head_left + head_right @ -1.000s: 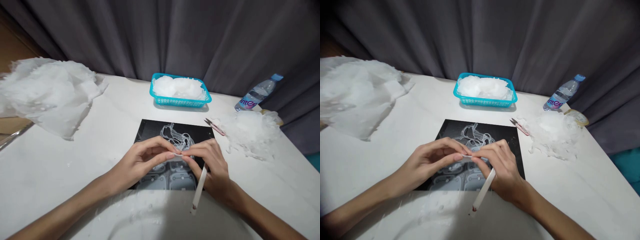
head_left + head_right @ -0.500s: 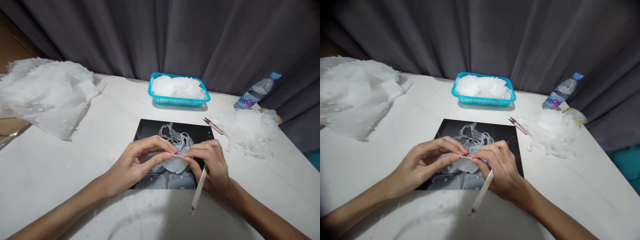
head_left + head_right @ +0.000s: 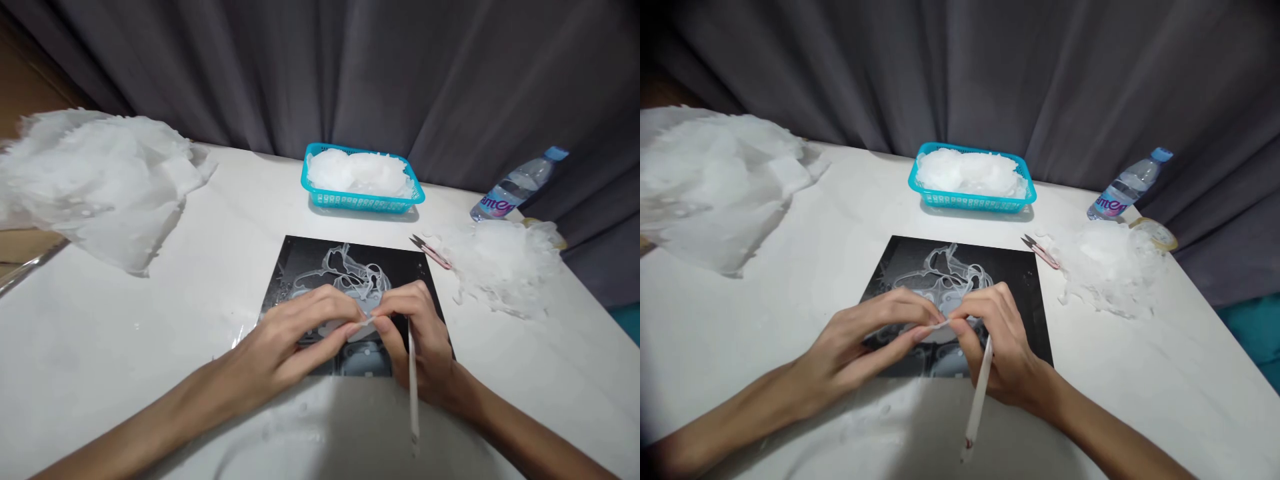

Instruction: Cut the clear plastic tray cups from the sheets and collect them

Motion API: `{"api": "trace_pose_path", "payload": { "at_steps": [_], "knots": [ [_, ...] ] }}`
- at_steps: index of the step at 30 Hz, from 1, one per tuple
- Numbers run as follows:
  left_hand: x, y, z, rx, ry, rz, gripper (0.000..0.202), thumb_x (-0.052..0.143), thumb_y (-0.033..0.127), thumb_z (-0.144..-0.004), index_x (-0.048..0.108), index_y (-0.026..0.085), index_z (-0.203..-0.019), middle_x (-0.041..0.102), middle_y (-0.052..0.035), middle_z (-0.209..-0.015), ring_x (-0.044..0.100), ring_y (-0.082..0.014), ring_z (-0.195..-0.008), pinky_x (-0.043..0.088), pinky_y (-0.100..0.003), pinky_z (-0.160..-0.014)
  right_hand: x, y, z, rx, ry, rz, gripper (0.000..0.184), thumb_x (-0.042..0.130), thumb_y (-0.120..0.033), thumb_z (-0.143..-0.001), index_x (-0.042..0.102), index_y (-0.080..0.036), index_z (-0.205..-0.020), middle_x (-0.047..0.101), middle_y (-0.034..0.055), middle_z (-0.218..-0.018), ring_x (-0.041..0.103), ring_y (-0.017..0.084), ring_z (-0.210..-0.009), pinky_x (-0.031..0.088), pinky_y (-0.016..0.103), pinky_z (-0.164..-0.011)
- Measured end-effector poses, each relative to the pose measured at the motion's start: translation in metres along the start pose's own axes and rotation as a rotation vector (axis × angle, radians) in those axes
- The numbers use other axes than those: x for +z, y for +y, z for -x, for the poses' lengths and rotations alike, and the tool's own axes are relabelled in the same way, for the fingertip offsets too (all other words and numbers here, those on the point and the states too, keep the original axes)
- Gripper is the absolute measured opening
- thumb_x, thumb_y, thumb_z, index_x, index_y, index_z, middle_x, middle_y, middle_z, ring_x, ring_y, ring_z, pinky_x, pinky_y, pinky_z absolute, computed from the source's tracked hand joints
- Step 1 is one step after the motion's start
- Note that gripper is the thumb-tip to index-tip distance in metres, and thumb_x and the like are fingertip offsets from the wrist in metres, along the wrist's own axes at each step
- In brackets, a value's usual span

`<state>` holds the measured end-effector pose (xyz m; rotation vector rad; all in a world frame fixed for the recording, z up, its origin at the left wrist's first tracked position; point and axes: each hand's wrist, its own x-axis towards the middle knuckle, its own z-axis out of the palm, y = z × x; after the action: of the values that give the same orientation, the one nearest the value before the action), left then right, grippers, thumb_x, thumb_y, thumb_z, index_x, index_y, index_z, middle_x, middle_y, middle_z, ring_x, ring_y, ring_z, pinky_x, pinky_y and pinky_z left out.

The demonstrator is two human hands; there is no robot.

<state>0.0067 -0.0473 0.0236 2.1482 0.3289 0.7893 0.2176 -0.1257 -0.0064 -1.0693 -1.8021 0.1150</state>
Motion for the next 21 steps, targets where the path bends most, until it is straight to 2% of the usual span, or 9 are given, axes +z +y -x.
{"api": "trace_pose_path", "payload": {
  "at_steps": [5,10,15,21],
  "knots": [
    [0.000,0.000,0.001,0.049,-0.025,-0.014,0.025,0.053,0.005,-0.104,0.061,0.021,-0.121,0.070,-0.0044,-0.113,0.069,-0.0136,-0.103,0.054,-0.022,-0.092,-0.002,-0.004,0.000,0.060,-0.027,-0.025,0.020,0.053,-0.003,-0.096,0.056,-0.018,-0.108,0.061,0.0037,-0.096,0.055,0.018,-0.087,0.045,0.035,-0.080],
    [0.003,0.003,0.003,-0.047,0.001,-0.070,0.023,0.064,0.014,-0.102,0.058,0.023,-0.122,0.071,-0.0018,-0.110,0.070,-0.0151,-0.101,0.054,-0.024,-0.090,-0.001,-0.005,0.000,0.021,-0.031,-0.018,0.022,0.055,-0.004,-0.095,0.056,-0.019,-0.111,0.064,0.0033,-0.097,0.057,0.018,-0.088,0.046,0.035,-0.081],
    [0.002,0.008,0.002,-0.076,-0.006,-0.042,0.018,0.057,0.011,-0.105,0.061,0.023,-0.118,0.072,-0.0016,-0.106,0.070,-0.0152,-0.098,0.054,-0.025,-0.087,-0.001,-0.005,0.001,-0.008,-0.025,0.013,0.024,0.054,-0.005,-0.095,0.057,-0.020,-0.114,0.067,0.0034,-0.095,0.062,0.019,-0.085,0.047,0.036,-0.079],
    [0.003,0.010,-0.001,-0.182,0.062,0.052,0.007,0.062,0.020,-0.104,0.068,0.021,-0.105,0.075,-0.0005,-0.100,0.071,-0.0144,-0.090,0.054,-0.023,-0.081,-0.004,-0.008,-0.001,-0.005,-0.007,0.040,0.023,0.050,-0.008,-0.097,0.055,-0.023,-0.115,0.065,0.0035,-0.093,0.063,0.020,-0.082,0.048,0.038,-0.076]
  ]
}}
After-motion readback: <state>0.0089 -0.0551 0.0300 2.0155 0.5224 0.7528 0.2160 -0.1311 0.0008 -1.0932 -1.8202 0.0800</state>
